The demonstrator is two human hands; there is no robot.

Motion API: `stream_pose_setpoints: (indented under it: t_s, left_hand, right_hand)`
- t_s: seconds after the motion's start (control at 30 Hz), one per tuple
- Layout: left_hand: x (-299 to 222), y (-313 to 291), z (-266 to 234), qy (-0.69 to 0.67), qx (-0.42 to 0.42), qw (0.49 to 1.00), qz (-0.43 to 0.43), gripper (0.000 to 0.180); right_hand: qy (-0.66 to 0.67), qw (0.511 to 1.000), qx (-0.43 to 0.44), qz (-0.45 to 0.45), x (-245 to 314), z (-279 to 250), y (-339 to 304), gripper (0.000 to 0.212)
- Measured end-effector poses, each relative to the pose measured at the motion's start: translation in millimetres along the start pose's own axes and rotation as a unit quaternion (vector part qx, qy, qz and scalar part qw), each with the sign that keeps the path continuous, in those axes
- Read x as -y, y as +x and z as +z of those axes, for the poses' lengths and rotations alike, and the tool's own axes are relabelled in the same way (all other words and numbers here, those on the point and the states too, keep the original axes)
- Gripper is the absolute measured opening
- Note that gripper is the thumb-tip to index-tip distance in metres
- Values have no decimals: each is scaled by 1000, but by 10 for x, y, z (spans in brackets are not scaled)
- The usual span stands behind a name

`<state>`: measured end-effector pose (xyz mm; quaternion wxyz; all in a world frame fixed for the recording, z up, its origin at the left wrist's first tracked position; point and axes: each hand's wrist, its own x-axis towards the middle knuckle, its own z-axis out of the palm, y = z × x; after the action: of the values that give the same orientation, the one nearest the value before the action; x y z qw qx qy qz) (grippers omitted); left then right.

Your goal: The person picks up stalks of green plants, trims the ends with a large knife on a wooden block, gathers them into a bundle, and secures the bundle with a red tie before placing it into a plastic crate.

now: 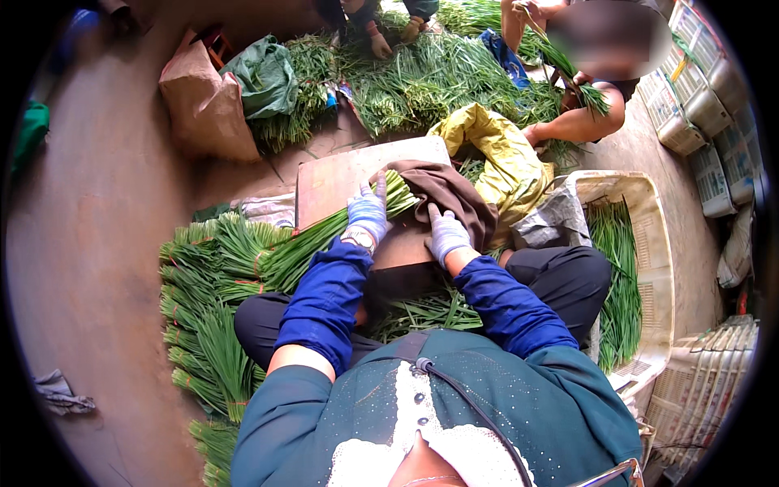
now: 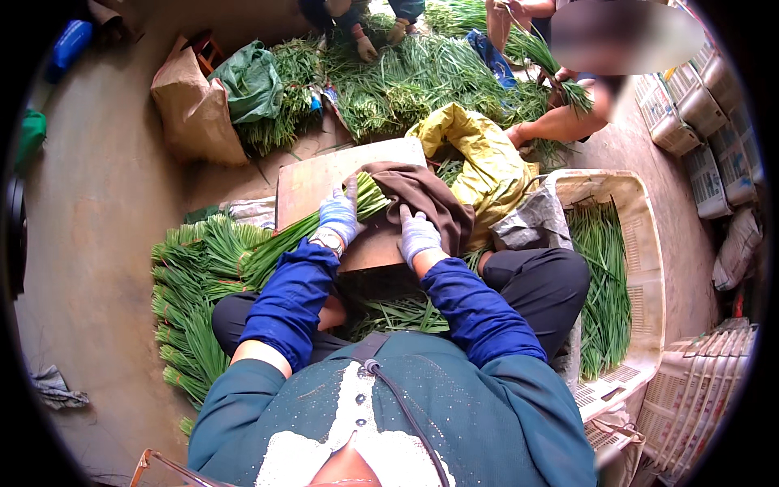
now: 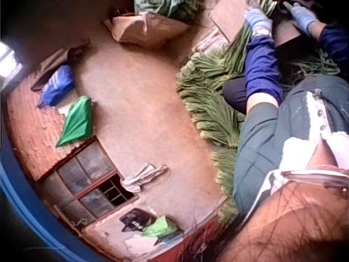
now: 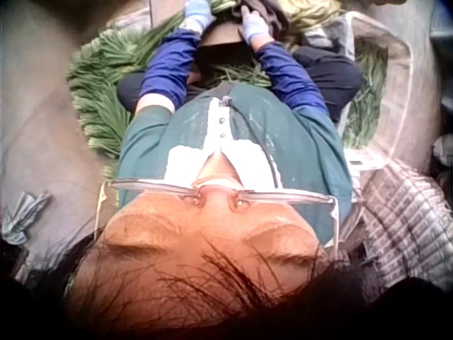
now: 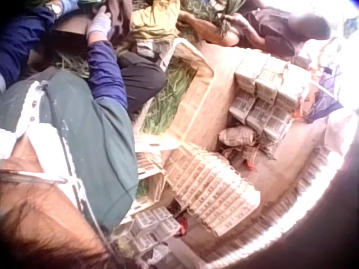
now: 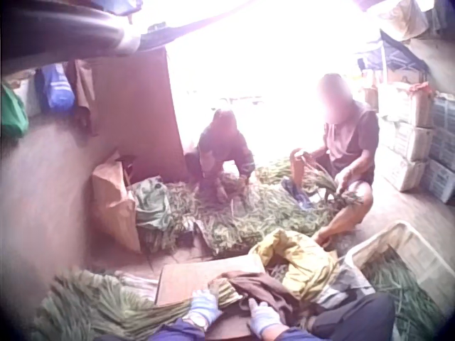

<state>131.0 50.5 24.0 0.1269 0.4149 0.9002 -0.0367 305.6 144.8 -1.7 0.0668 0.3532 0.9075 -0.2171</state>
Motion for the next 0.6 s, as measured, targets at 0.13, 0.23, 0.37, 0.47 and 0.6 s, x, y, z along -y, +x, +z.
stream_pose_setpoints:
  t_s: [0.13, 0.23, 0.37, 0.47, 0.6]
  left_hand:
    - [134, 121, -309, -3, 55, 998, 36, 117]
    - [538, 18, -433, -67, 69, 990, 105, 119]
    - [704, -237, -507, -64, 106, 987, 97, 119]
    - [775, -265, -135, -46, 106, 991, 61, 119]
    - [678, -356, -123, -13, 72, 997, 32, 123]
  right_hand:
    - [-32, 999, 2, -4, -241, 48, 222, 70]
    - [96, 992, 74, -20, -283, -518, 206, 72]
    - [444, 885, 129, 60, -423, -1153, 137, 68]
    - [429, 885, 171, -66, -781, -1132, 112, 69]
    - [569, 763, 306, 4, -457, -1484, -610, 60]
